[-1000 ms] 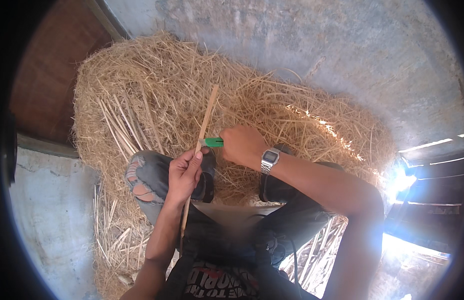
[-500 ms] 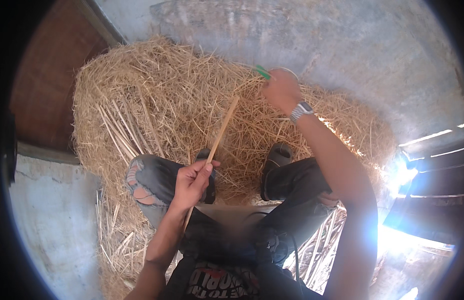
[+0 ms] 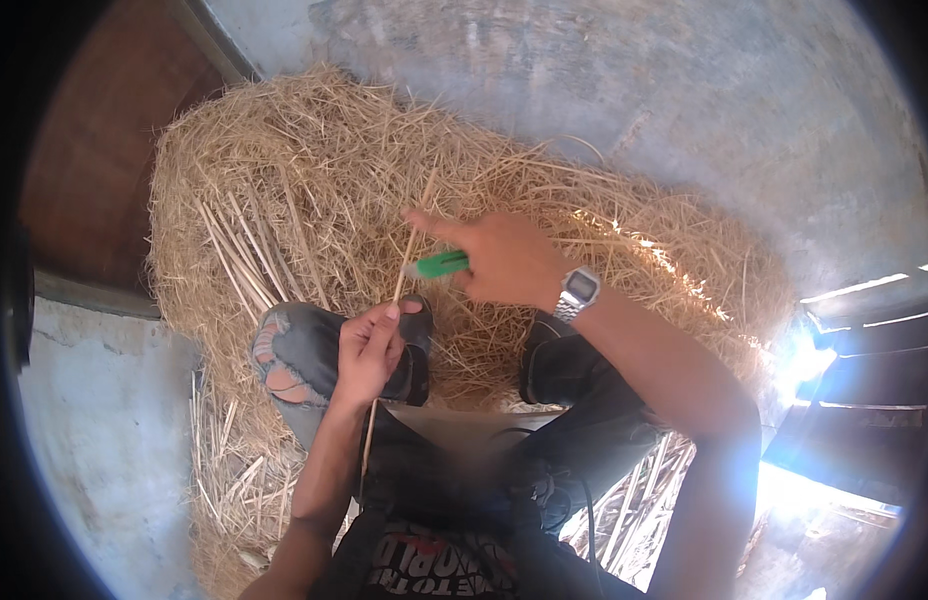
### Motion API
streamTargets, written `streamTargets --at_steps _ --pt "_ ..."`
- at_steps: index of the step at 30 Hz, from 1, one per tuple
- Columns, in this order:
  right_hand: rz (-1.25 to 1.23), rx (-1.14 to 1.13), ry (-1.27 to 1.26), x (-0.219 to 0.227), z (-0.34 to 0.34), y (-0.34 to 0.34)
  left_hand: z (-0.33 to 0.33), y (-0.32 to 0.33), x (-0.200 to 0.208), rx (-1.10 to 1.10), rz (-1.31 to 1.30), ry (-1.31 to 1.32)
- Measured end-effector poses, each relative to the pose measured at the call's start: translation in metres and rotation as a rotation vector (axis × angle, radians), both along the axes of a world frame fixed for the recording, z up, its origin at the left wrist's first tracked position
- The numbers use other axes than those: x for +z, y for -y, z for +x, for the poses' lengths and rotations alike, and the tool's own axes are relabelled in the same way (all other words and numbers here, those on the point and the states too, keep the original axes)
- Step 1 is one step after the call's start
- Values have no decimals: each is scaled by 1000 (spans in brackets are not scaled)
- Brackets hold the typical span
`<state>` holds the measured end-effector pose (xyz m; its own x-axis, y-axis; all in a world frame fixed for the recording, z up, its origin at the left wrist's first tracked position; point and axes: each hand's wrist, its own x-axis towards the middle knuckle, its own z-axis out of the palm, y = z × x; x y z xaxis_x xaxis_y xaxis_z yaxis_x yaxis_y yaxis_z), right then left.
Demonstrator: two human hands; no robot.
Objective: The person shaves a thin strip of wood with a utility knife while sitting near a large pile of straw.
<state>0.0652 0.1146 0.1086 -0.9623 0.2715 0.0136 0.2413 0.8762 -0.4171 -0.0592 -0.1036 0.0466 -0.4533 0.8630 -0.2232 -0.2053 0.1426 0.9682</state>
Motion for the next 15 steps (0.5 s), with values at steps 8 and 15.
streamTargets --at_steps 8,15 --pt "11 187 -54 -22 -4 13 -5 0 1 -13 41 149" --pt "4 -40 -125 -17 5 -29 -6 1 6 -151 -32 151"
